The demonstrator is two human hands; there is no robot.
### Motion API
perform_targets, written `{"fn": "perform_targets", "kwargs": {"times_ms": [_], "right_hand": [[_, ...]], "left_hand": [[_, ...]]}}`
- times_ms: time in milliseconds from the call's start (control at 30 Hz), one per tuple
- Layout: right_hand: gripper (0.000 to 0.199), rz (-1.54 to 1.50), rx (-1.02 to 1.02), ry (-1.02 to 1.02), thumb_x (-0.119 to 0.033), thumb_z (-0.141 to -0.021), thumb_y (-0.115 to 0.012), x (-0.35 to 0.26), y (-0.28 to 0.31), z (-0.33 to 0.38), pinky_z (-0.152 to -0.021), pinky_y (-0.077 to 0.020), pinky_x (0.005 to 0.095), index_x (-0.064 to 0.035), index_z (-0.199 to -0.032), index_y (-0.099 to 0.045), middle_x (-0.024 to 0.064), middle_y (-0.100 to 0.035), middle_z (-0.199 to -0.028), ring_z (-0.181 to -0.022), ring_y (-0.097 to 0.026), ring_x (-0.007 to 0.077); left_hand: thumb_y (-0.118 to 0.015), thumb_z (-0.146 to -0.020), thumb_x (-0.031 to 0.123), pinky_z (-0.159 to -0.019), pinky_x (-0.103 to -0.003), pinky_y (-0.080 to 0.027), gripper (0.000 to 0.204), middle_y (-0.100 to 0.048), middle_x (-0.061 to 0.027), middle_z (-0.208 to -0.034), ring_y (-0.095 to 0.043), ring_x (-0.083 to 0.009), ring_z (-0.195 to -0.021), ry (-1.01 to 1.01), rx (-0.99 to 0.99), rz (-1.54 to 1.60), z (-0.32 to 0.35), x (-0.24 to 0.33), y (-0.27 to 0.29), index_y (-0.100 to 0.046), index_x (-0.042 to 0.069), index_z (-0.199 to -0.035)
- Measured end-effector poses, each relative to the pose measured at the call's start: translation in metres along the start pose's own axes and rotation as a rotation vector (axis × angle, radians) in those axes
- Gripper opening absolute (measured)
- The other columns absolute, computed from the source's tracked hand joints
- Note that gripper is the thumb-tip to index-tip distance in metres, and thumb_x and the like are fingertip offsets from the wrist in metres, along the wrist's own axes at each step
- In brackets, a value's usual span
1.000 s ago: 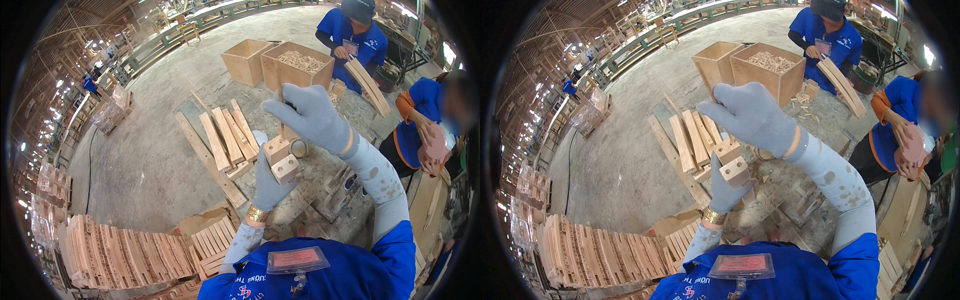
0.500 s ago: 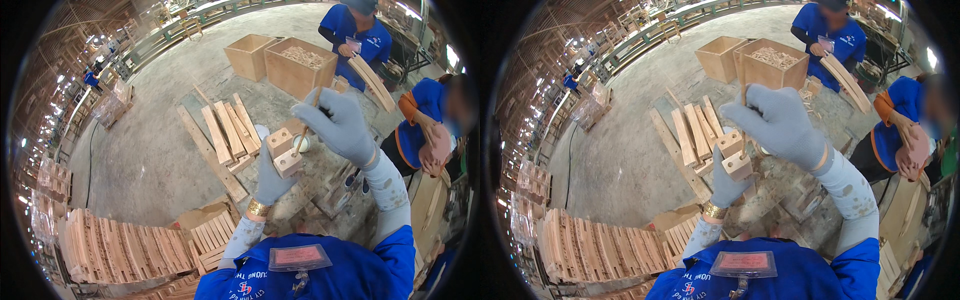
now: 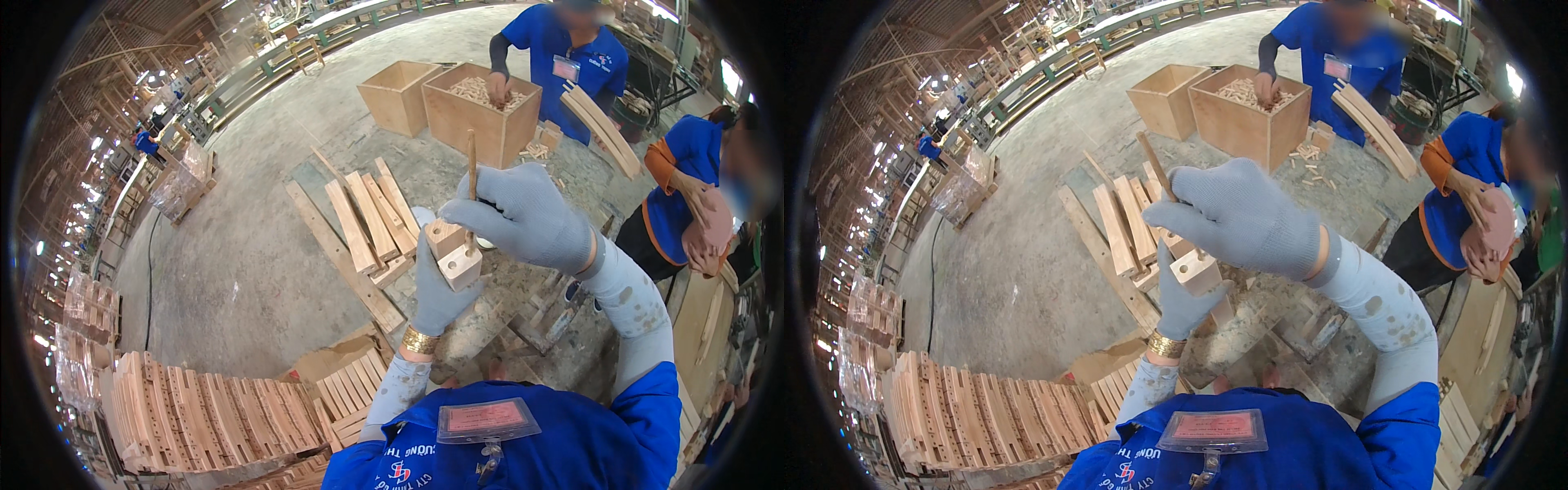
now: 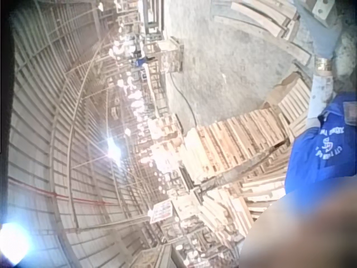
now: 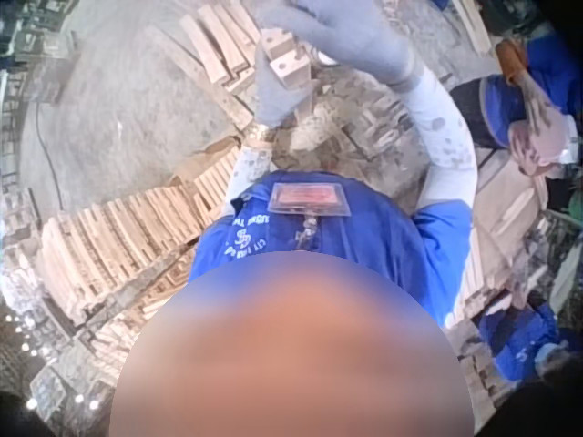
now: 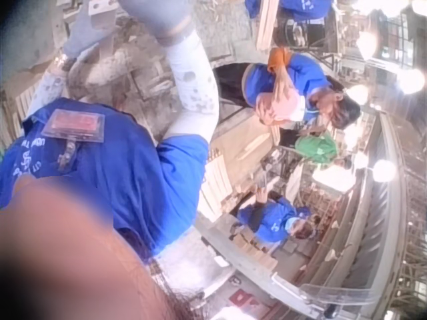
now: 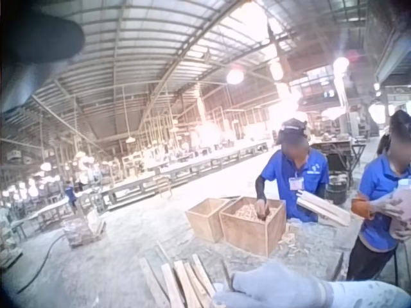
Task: The person sits on the floor and uses a brush to apply glue from a small container into the holes of wooden pieces. They handle the pieces one by one, dipping the brush into the container and applying the substance to the wood before placing the pieces on a nearby table.
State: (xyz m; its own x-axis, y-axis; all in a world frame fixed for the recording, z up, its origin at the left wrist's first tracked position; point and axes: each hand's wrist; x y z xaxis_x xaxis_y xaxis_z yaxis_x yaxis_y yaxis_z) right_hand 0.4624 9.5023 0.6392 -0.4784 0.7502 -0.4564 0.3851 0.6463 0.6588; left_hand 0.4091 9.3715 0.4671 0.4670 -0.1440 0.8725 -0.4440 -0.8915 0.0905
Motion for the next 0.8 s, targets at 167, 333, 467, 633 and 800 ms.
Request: {"fn": "perform_targets", "kwargs": {"times_ms": [167, 333, 467, 633, 800], "right_hand": [[0.030, 0.014, -0.024, -0.010, -0.028, -0.085, -0.058, -0.008, 0.004, -0.001, -0.044, -0.0396, 0.0320, -0.0021, -0.070, -0.053, 0.0123, -0.052, -0.056, -0.047, -0.053, 0.0256], [0.023, -0.132, 0.258, -0.173, -0.024, -0.085, -0.059, 0.001, 0.017, 0.006, -0.044, -0.0385, 0.0281, -0.0015, -0.080, -0.062, 0.0111, -0.056, -0.059, -0.047, -0.054, 0.0212], [0.017, -0.306, 0.270, -0.438, -0.020, -0.084, -0.060, 0.005, 0.007, 0.013, -0.043, -0.0372, 0.0257, -0.0031, -0.083, -0.065, 0.0097, -0.057, -0.061, -0.046, -0.053, 0.0190], [0.019, -0.107, 0.165, 0.011, -0.018, -0.083, -0.061, -0.002, -0.001, 0.006, -0.042, -0.0368, 0.0260, -0.0001, -0.079, -0.063, 0.0102, -0.056, -0.057, -0.044, -0.052, 0.0186], [0.023, -0.146, 0.288, -0.251, -0.022, -0.082, -0.063, 0.010, 0.005, 0.011, -0.044, -0.0387, 0.0276, -0.0008, -0.074, -0.060, 0.0120, -0.052, -0.053, -0.048, -0.054, 0.0214]], "left_hand": [[-0.081, -0.059, 0.016, -0.086, -0.033, -0.046, 0.109, -0.044, -0.0167, -0.123, -0.051, -0.0231, -0.108, 0.011, -0.061, -0.024, 0.004, -0.011, 0.004, -0.006, 0.000, -0.137], [-0.080, -0.060, 0.014, -0.085, -0.033, -0.048, 0.116, -0.046, -0.0168, -0.122, -0.052, -0.0231, -0.106, -0.019, -0.091, -0.102, 0.002, -0.010, 0.005, 0.004, 0.002, -0.140], [-0.079, -0.060, 0.014, -0.082, -0.034, -0.049, 0.118, -0.048, -0.0164, -0.119, -0.054, -0.0237, -0.103, -0.009, -0.081, -0.044, 0.001, -0.007, 0.004, 0.008, 0.003, -0.140], [-0.079, -0.060, 0.015, -0.084, -0.036, -0.050, 0.119, -0.047, -0.0171, -0.122, -0.054, -0.0249, -0.105, 0.025, -0.105, -0.020, -0.001, -0.008, 0.001, 0.008, 0.003, -0.140], [-0.080, -0.058, 0.015, -0.087, -0.036, -0.049, 0.119, -0.045, -0.0171, -0.124, -0.051, -0.0253, -0.109, -0.006, -0.059, -0.026, 0.001, -0.011, 0.002, 0.005, 0.004, -0.140]]}}
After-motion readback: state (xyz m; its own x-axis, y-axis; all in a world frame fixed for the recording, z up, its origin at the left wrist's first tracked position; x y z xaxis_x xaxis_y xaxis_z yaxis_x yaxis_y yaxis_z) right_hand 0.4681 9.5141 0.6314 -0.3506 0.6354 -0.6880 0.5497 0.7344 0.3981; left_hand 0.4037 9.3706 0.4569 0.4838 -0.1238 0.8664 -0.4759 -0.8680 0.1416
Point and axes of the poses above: each hand's wrist, its own z-axis away from the middle knuckle, its own y-axis out of the back of the hand, x = y × z
